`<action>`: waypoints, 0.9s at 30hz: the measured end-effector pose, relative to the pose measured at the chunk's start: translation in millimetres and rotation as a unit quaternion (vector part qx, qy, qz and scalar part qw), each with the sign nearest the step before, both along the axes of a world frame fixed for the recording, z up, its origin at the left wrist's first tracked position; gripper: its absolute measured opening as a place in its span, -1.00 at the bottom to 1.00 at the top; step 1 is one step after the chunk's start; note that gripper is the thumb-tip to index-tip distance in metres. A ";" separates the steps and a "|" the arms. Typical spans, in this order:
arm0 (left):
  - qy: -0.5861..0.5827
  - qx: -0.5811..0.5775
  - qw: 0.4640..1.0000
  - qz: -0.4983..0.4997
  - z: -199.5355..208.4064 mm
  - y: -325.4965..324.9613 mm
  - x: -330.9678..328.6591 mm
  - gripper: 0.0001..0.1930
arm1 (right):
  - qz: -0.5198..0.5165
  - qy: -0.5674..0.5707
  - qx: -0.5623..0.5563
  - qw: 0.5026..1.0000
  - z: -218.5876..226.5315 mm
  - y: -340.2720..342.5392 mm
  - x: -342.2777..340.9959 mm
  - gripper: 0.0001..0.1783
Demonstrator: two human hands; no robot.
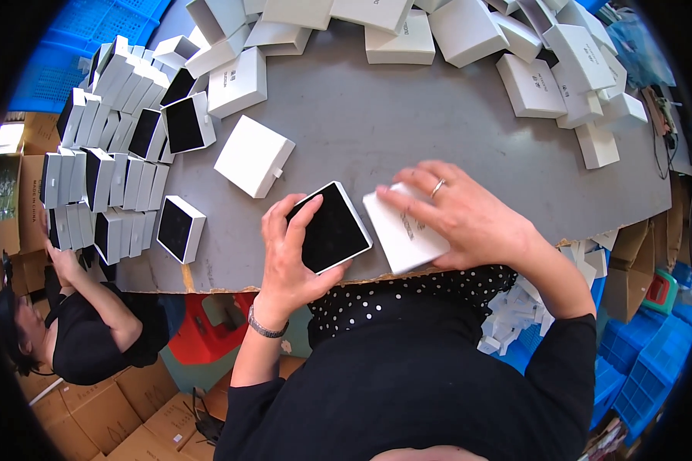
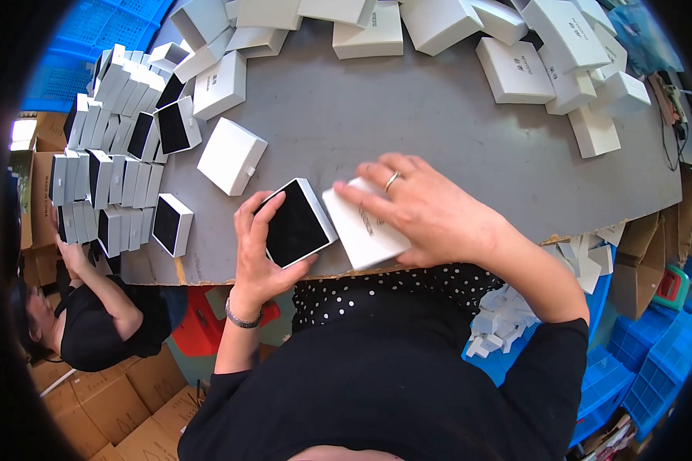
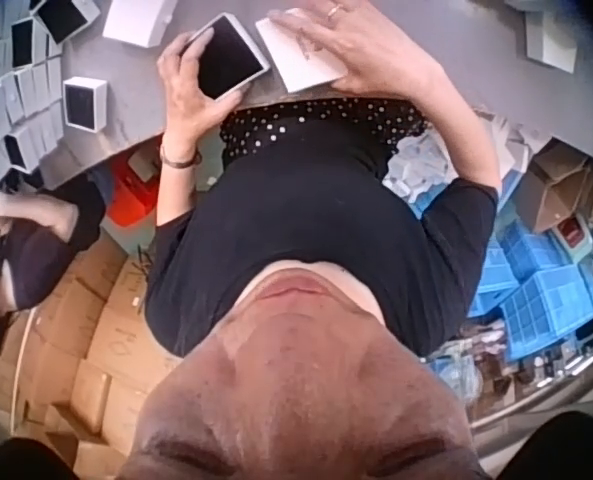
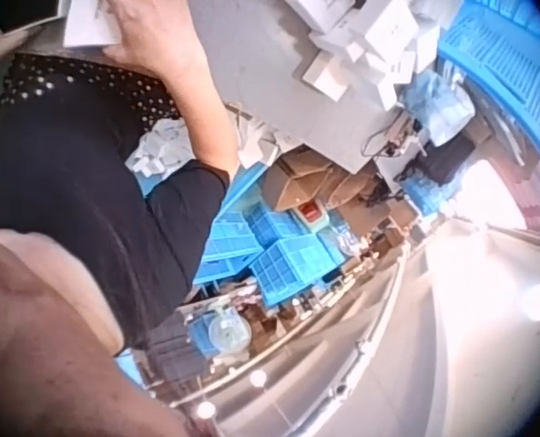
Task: Putting lids on jewelry boxes and stacking them on a workbench.
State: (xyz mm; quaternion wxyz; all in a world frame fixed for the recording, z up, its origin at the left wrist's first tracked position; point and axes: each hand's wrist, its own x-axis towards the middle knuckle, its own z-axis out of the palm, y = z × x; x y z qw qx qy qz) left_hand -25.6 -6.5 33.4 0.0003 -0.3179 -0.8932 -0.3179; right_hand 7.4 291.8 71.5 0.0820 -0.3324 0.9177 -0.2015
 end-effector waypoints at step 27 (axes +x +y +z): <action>-0.007 0.028 0.996 -0.085 -2.4 24.0 -3.3 -0.01 | -0.137 0.052 -0.128 0.981 -26.7 -17.3 7.2 0.15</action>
